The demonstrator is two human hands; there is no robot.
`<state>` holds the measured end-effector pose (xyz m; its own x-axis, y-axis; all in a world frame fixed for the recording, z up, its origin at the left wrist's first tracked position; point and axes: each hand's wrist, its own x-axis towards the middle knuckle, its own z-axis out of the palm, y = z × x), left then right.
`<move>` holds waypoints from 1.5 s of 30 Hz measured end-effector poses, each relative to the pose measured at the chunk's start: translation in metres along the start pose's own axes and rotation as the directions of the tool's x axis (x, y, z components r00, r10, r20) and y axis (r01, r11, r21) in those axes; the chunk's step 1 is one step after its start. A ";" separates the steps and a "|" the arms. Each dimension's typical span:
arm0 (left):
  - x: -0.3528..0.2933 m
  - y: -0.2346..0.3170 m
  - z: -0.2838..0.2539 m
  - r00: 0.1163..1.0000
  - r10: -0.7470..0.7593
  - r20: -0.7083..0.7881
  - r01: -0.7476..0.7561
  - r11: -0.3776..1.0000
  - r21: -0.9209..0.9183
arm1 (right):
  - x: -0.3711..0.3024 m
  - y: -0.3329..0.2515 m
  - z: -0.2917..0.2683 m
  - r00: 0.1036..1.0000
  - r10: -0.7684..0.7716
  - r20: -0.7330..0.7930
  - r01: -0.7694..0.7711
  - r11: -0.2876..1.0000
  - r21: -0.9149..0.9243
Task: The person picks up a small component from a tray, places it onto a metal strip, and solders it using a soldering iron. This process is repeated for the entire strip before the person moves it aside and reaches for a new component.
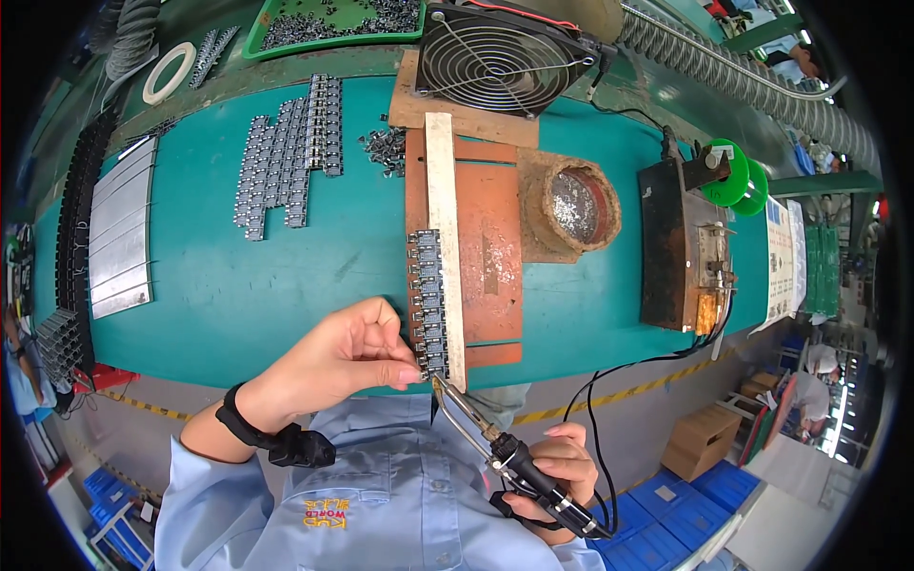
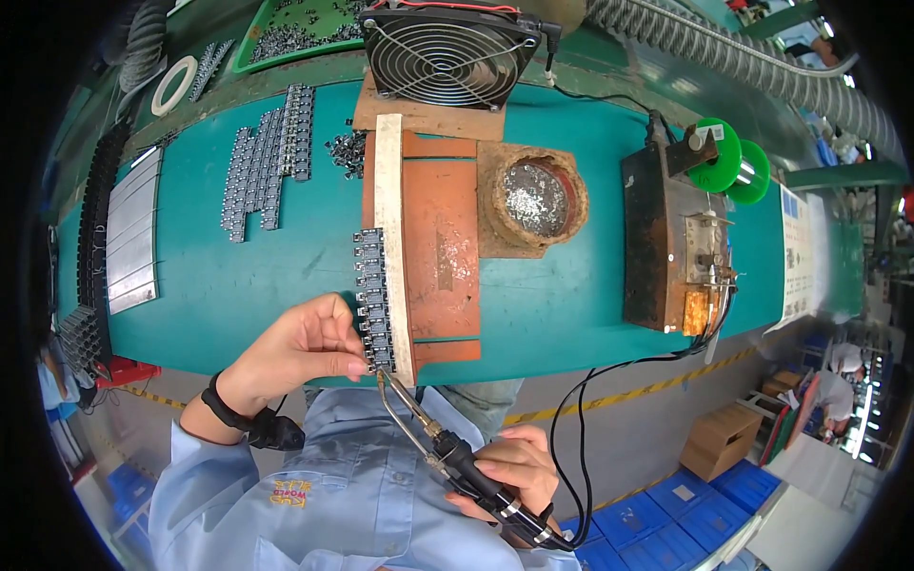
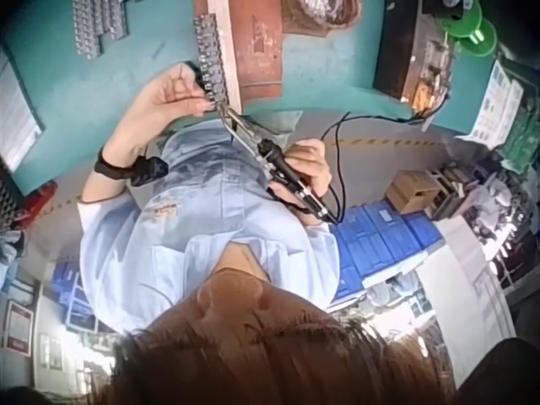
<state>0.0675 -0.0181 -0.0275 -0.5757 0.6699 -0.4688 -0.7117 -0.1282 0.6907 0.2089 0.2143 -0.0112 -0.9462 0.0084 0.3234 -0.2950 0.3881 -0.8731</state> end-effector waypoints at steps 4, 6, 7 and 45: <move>0.001 0.000 0.000 1.000 0.009 0.013 -0.009 1.000 0.004 | 0.001 0.000 0.001 1.000 -0.002 0.020 0.002 1.000 -0.005; 0.000 0.000 0.000 1.000 0.025 0.018 -0.025 0.999 0.024 | 0.001 0.001 0.002 1.000 -0.006 0.024 0.006 1.000 -0.002; 0.000 -0.001 0.000 1.000 0.025 0.018 -0.026 0.999 0.025 | 0.001 0.001 0.002 1.000 -0.006 0.024 0.006 1.000 -0.001; 0.000 -0.001 0.001 1.000 0.024 0.015 -0.024 0.999 0.036 | -0.007 0.006 0.004 1.000 0.012 -0.008 -0.012 1.000 0.016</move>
<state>0.0681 -0.0172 -0.0280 -0.5863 0.6774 -0.4442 -0.6828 -0.1182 0.7210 0.2132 0.2132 -0.0201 -0.9486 0.0209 0.3157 -0.2856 0.3729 -0.8828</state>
